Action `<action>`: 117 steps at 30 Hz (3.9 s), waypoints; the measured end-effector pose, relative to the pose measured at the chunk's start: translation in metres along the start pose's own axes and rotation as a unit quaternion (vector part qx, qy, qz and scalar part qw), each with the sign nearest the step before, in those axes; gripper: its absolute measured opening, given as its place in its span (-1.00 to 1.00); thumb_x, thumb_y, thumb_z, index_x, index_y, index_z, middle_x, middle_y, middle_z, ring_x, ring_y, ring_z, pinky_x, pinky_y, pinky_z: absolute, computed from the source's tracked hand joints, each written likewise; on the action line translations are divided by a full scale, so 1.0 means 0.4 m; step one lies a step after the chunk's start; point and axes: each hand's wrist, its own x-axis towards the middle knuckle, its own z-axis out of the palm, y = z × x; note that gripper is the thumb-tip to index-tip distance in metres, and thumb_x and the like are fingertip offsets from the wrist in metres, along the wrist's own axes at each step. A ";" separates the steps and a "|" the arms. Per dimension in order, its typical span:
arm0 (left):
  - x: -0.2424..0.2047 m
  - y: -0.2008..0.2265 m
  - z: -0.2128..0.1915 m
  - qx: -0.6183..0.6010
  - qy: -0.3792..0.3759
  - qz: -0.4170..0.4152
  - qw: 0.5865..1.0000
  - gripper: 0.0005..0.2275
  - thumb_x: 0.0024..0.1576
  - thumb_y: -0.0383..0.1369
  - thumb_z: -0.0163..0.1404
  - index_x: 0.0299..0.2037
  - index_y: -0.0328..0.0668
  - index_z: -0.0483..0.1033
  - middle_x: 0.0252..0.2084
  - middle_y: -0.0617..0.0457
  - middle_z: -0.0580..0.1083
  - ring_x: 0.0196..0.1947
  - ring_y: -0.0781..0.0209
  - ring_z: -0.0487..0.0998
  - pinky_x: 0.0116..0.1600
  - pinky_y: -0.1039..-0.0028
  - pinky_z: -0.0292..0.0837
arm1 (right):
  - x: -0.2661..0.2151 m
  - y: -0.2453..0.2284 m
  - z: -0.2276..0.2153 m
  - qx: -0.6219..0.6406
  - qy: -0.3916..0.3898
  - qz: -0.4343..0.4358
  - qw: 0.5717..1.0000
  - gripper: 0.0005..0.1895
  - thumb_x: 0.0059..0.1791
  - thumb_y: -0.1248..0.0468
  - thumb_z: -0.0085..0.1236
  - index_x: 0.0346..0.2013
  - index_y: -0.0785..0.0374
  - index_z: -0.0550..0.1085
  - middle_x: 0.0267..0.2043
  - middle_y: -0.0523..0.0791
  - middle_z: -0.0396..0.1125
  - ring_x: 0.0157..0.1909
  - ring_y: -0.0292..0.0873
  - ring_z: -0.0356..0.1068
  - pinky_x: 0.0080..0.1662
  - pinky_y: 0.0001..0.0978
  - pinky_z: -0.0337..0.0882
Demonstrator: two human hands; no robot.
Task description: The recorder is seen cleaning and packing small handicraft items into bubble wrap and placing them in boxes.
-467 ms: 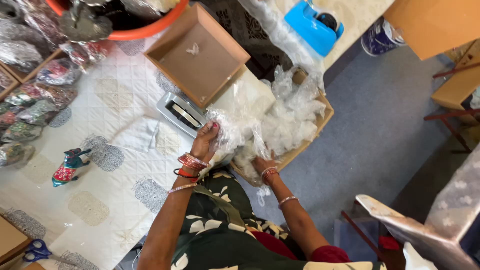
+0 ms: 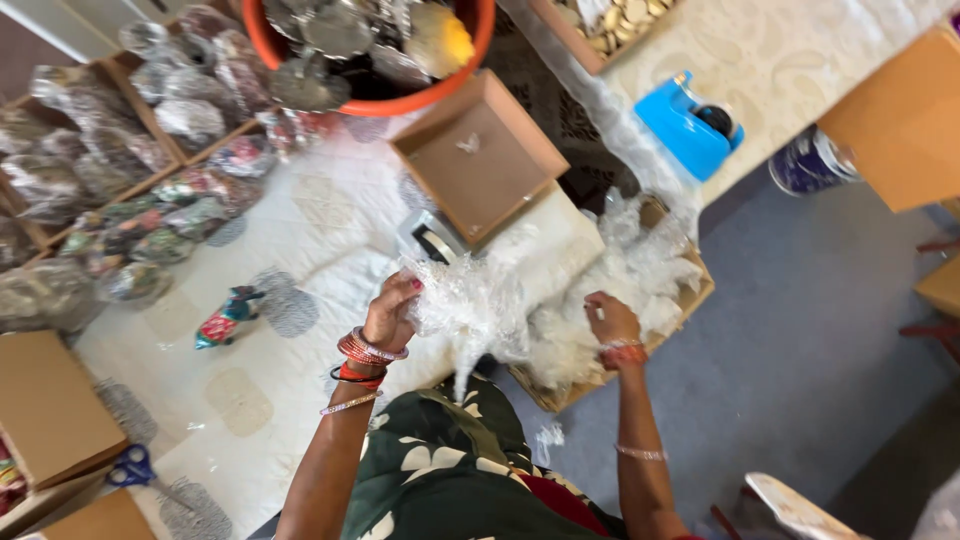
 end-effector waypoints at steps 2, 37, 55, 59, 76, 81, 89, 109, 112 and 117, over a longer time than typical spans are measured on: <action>-0.032 0.069 0.034 0.009 -0.018 0.017 1.000 -0.72 0.03 -0.46 0.07 -0.03 -0.20 0.49 -0.18 0.14 0.51 -0.11 0.25 0.48 0.02 0.36 0.42 | -0.040 -0.110 -0.077 0.047 0.042 0.013 0.998 -0.63 0.03 0.10 0.03 0.06 0.14 0.57 -0.07 -0.10 0.55 -0.03 -0.03 0.51 0.01 -0.07 0.52; -0.341 0.319 -0.108 0.267 0.055 0.482 0.833 -0.65 0.00 -0.79 -0.20 -0.06 -0.24 0.28 -0.15 0.09 0.35 -0.13 0.34 0.41 0.03 0.55 0.44 | -0.264 -0.982 0.052 0.295 0.233 -0.377 0.846 -0.21 -0.17 0.00 0.41 0.09 0.41 0.23 0.02 0.09 0.21 0.04 -0.06 0.30 0.06 -0.17 0.41; -0.474 0.553 -0.286 0.268 0.323 0.447 0.790 -0.83 0.29 -0.46 0.02 -0.01 -0.19 0.30 -0.44 0.10 0.43 -0.64 0.41 0.32 -0.64 0.63 0.16 | -0.002 -0.888 -0.071 0.422 -0.002 -0.395 0.816 -0.79 0.16 0.31 0.08 0.06 0.34 0.42 -0.17 -0.15 0.47 -0.26 -0.36 0.37 -0.22 -0.51 0.37; -0.508 0.538 -0.323 0.235 0.329 0.428 0.809 -0.80 0.35 -0.36 0.00 0.03 -0.17 0.22 -0.50 0.10 0.37 -0.70 0.43 0.25 -0.67 0.65 0.11 | 0.005 -0.884 -0.070 0.547 -0.040 -0.375 0.748 -0.74 0.13 0.33 0.15 0.09 0.37 0.44 -0.15 -0.21 0.40 -0.16 -0.40 0.34 -0.08 -0.53 0.39; -0.439 0.365 -0.155 0.493 0.088 0.331 0.800 -0.51 -0.08 -0.44 0.00 0.15 -0.22 0.40 0.08 -0.10 0.48 0.17 0.05 0.47 0.28 0.22 0.35 | -0.109 -0.997 -0.008 0.462 -0.069 -0.332 0.819 -0.84 0.05 0.35 0.17 -0.19 0.32 0.36 -0.36 -0.13 0.42 -0.34 -0.38 0.35 -0.28 -0.47 0.40; -0.431 0.419 -0.096 0.490 0.108 0.307 0.809 -0.41 0.04 -0.14 0.09 0.29 -0.20 0.35 0.14 -0.11 0.47 0.24 0.02 0.42 0.34 0.15 0.25 | -0.126 -0.987 0.016 0.455 -0.101 -0.360 0.808 -0.82 0.08 0.35 0.19 -0.17 0.31 0.34 -0.34 -0.17 0.36 -0.26 -0.38 0.27 -0.19 -0.47 0.32; -0.274 0.440 -0.206 0.398 0.125 0.266 0.869 -0.47 0.09 -0.03 0.17 0.19 -0.15 0.48 -0.15 0.00 0.63 -0.22 0.20 0.65 0.03 0.29 0.54 | -0.147 -0.977 0.024 0.417 -0.208 -0.425 0.776 -0.83 0.08 0.39 0.06 -0.09 0.30 0.28 -0.23 -0.14 0.41 -0.12 -0.35 0.43 -0.01 -0.46 0.48; -0.381 0.442 -0.126 0.358 0.127 0.342 0.860 -0.75 0.21 -0.26 0.12 -0.02 -0.22 0.60 -0.29 0.00 0.59 -0.33 0.30 0.55 -0.31 0.50 0.41 | -0.067 -0.950 0.051 0.486 -0.070 -0.346 0.800 -0.68 0.09 0.12 0.19 -0.01 0.31 0.53 -0.23 -0.07 0.49 -0.35 -0.28 0.41 -0.30 -0.38 0.40; -0.417 0.497 -0.178 0.102 0.113 0.301 0.941 -0.65 0.28 -0.14 -0.02 0.13 -0.20 0.51 -0.18 -0.02 0.57 -0.33 0.26 0.57 -0.33 0.46 0.46 | -0.052 -0.927 -0.051 0.643 0.082 -0.214 0.731 -0.64 0.15 0.09 0.15 0.14 0.24 0.45 -0.09 -0.09 0.34 -0.33 -0.29 0.25 -0.33 -0.38 0.31; -0.435 0.512 -0.212 -0.106 0.022 0.294 0.950 -0.54 0.28 -0.03 -0.09 0.21 -0.20 0.35 -0.01 -0.03 0.53 -0.23 0.22 0.60 -0.16 0.39 0.63 | -0.080 -0.897 -0.142 0.347 0.355 -0.410 0.765 -0.61 0.20 0.33 -0.08 0.34 0.25 0.32 0.33 -0.05 0.20 0.27 -0.09 0.28 0.17 -0.25 0.44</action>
